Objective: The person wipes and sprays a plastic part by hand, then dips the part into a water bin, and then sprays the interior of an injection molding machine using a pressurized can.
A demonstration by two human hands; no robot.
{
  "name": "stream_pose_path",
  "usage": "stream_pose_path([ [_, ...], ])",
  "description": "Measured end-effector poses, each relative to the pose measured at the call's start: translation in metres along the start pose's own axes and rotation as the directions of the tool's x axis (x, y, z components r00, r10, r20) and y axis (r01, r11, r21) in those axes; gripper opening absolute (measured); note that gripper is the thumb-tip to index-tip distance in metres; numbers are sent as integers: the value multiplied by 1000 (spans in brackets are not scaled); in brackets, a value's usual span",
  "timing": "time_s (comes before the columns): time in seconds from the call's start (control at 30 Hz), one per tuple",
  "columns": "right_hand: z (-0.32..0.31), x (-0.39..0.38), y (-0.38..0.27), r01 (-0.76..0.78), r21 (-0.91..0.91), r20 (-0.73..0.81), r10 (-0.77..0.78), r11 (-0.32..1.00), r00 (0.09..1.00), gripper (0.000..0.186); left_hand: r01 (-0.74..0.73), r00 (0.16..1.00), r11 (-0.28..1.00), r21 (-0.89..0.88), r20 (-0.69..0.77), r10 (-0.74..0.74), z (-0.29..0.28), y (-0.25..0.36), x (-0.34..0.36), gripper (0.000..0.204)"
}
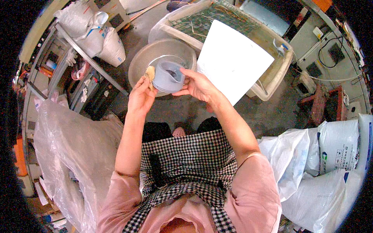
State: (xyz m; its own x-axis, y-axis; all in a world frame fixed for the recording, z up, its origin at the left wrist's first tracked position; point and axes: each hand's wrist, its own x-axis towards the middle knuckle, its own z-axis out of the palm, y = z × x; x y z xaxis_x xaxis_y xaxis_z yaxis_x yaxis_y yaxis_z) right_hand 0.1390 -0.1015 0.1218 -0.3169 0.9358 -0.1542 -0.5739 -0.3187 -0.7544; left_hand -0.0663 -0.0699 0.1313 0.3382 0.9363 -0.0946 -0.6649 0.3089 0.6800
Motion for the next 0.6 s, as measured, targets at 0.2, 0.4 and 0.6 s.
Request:
stream_pose_path([
  [0.2, 12, -3, 12, 281, -458, -246, -424, 843, 872, 62, -205, 924, 728, 654, -115, 364, -11, 3, 2, 13],
  [0.4, 14, 1, 23, 360, -691, -220, -658, 626, 720, 73, -490, 722, 169, 855, 290, 628, 6, -2, -12, 11],
  [0.6, 18, 4, 32, 377, -795, -138, -746, 476, 651, 81, -504, 621, -384, 774, 634, 462, 24, -18, -20, 15],
])
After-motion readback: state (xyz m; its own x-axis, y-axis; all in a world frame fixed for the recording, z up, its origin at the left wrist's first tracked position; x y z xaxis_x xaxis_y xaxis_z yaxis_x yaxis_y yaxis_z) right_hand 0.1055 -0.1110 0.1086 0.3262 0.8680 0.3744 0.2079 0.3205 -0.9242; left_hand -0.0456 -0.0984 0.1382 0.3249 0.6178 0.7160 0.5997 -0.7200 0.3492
